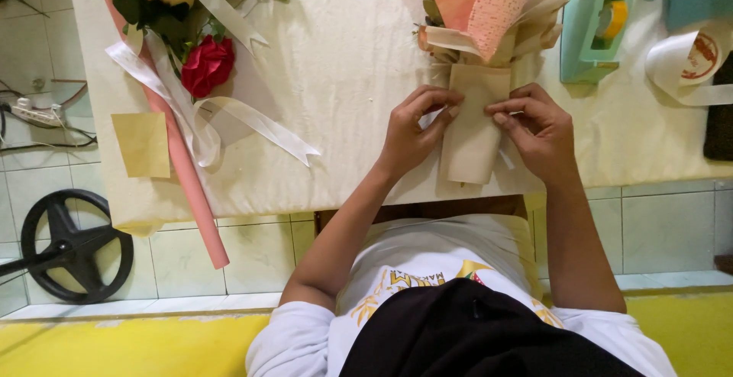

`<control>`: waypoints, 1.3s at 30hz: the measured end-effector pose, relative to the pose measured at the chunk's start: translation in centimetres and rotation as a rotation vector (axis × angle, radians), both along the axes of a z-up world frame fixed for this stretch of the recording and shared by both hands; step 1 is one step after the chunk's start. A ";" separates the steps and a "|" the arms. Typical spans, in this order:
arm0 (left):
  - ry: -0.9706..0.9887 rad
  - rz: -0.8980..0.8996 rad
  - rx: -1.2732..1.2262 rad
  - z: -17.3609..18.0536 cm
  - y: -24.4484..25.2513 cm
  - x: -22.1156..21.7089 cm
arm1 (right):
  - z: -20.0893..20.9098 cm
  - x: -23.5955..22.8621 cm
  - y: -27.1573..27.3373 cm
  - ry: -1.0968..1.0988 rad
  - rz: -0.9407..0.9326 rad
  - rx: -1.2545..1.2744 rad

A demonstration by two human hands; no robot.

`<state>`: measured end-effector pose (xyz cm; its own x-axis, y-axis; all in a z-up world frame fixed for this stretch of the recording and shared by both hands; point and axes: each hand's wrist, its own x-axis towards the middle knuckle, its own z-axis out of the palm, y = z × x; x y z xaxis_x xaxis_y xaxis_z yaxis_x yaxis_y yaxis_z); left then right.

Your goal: The person wraps a bouquet of pink flowers with a sheet of brown paper. They fold the paper around the stems and secure it by hand, then reach for a tape dispenser to apply tape to the wrapping.

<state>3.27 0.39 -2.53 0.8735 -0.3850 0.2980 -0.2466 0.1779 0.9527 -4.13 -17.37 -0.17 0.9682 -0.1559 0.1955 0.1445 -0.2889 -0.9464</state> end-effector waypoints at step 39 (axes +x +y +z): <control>-0.074 -0.161 0.168 -0.9 1.0 -0.1 | -0.3 -0.8 -1.2 0.101 0.140 -0.131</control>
<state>3.21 1.37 -3.39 0.7749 -0.5671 0.2791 -0.2985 0.0610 0.9525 -4.89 -18.57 -0.52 0.9944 0.0015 0.1058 0.0978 -0.3941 -0.9138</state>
